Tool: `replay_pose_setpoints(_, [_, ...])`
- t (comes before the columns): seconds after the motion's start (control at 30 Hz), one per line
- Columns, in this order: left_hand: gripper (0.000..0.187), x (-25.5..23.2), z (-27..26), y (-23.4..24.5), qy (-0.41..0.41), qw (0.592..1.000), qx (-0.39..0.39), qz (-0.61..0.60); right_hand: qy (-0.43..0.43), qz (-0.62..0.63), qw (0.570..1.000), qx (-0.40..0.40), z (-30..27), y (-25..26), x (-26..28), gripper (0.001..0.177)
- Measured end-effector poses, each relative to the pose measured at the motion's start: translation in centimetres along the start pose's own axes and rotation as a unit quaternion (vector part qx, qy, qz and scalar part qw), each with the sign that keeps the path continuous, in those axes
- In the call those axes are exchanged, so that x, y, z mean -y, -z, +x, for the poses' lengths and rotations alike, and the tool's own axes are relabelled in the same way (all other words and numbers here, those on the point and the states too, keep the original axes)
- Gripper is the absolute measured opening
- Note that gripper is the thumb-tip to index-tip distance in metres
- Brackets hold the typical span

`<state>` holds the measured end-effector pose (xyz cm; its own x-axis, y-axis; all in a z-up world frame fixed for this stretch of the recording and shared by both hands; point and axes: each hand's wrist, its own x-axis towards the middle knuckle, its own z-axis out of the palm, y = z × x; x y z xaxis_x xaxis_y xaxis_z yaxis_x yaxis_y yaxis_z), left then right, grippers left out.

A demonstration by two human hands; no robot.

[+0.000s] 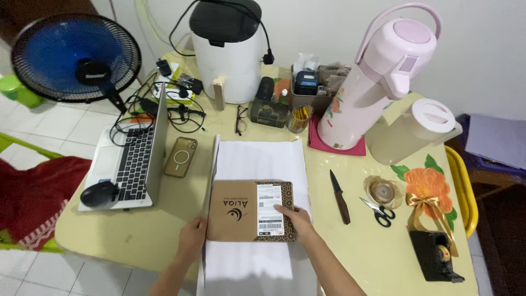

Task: The person cuts a sheet of white wrapping paper with a knife, places a small cardboard box on it, folds the paper around the box, and secures the folds with tape. The person uses scissors and a tape dispenser during the process.

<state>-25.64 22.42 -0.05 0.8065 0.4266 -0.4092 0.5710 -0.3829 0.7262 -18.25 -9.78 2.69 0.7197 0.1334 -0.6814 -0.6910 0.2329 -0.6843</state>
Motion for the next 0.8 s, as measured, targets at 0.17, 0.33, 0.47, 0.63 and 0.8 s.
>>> replay_pose_setpoints(0.17, [0.031,1.1,0.8,0.3,0.005,0.999,0.041,0.01,-0.021,0.048,0.998,-0.024,-1.3,-0.7,-0.3,0.06])
replay_pose_setpoints(0.33, [0.038,3.2,2.2,-0.4,-0.205,0.975,-0.072,0.056,-0.007,0.081,0.996,-0.025,-3.6,2.4,-0.8,0.053])
replay_pose_setpoints(0.47, [0.041,4.7,2.8,0.1,-0.148,0.983,-0.042,0.102,0.029,0.13,0.99,-0.038,-4.5,7.7,-1.5,0.05])
replay_pose_setpoints(0.63, [0.03,3.8,2.4,1.1,-0.278,0.955,-0.106,0.006,0.046,0.148,0.984,-0.089,-5.6,13.1,-4.2,0.049])
replay_pose_setpoints(0.8, [0.038,0.3,1.2,3.5,-0.251,0.96,-0.114,0.048,0.027,0.19,0.973,-0.128,-7.0,16.2,-6.8,0.053])
